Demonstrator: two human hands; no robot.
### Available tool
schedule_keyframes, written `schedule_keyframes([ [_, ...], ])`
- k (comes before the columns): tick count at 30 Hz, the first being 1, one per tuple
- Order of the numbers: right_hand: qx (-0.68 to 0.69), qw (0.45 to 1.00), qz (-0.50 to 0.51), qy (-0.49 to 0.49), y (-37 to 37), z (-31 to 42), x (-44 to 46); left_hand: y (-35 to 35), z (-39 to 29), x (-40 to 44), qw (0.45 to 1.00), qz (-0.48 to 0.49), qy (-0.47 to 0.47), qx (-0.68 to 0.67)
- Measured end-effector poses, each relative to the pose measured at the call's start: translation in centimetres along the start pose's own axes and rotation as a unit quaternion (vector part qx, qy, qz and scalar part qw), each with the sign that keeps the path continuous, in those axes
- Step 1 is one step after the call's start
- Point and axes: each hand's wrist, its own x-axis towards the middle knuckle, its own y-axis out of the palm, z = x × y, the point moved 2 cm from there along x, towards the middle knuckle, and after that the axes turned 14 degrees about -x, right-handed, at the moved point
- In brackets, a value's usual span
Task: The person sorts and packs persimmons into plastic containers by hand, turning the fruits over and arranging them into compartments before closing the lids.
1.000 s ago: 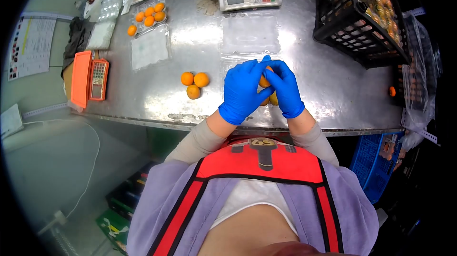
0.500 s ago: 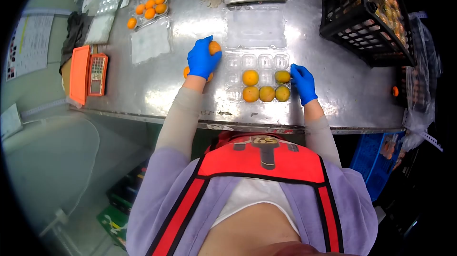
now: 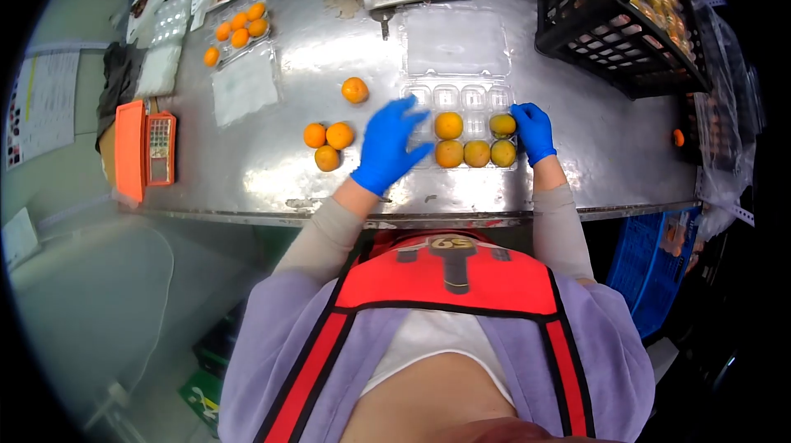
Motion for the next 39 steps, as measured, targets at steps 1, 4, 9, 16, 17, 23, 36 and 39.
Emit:
schedule_keyframes([
  [1, 0.006, 0.999, 0.022, 0.040, -0.4, 0.2, -0.1, 1.0, -0.6, -0.3, 1.000, 0.021, 0.021, 0.001],
  [4, -0.028, 0.999, 0.024, 0.035, -0.4, -0.4, 0.5, 3.2, -2.1, -1.0, 0.997, 0.061, 0.035, 0.014],
  [9, 0.002, 0.998, 0.024, 0.056, -0.6, 0.2, -0.1, 5.4, -2.1, -0.8, 0.987, 0.105, 0.017, 0.121],
  [16, 0.053, 0.995, 0.015, 0.086, -1.8, -0.3, -1.1, 4.8, -0.9, -0.8, 0.997, 0.067, 0.018, 0.025],
  [17, 0.053, 0.995, 0.016, 0.086, -2.0, -0.1, -1.7, 4.7, -0.7, -0.9, 0.997, 0.067, 0.018, 0.025],
  [23, 0.152, 0.985, -0.034, -0.069, -3.1, 3.6, -4.5, 3.2, -1.9, -0.7, 0.962, 0.013, -0.076, -0.263],
  [36, 0.293, 0.935, 0.183, -0.078, 0.9, 14.0, -10.5, 1.2, -5.8, 0.4, 0.938, -0.059, -0.048, -0.338],
  [39, 0.261, 0.946, 0.145, -0.123, 0.5, 14.6, -10.7, 1.2, -6.2, 0.2, 0.855, -0.046, -0.146, -0.496],
])
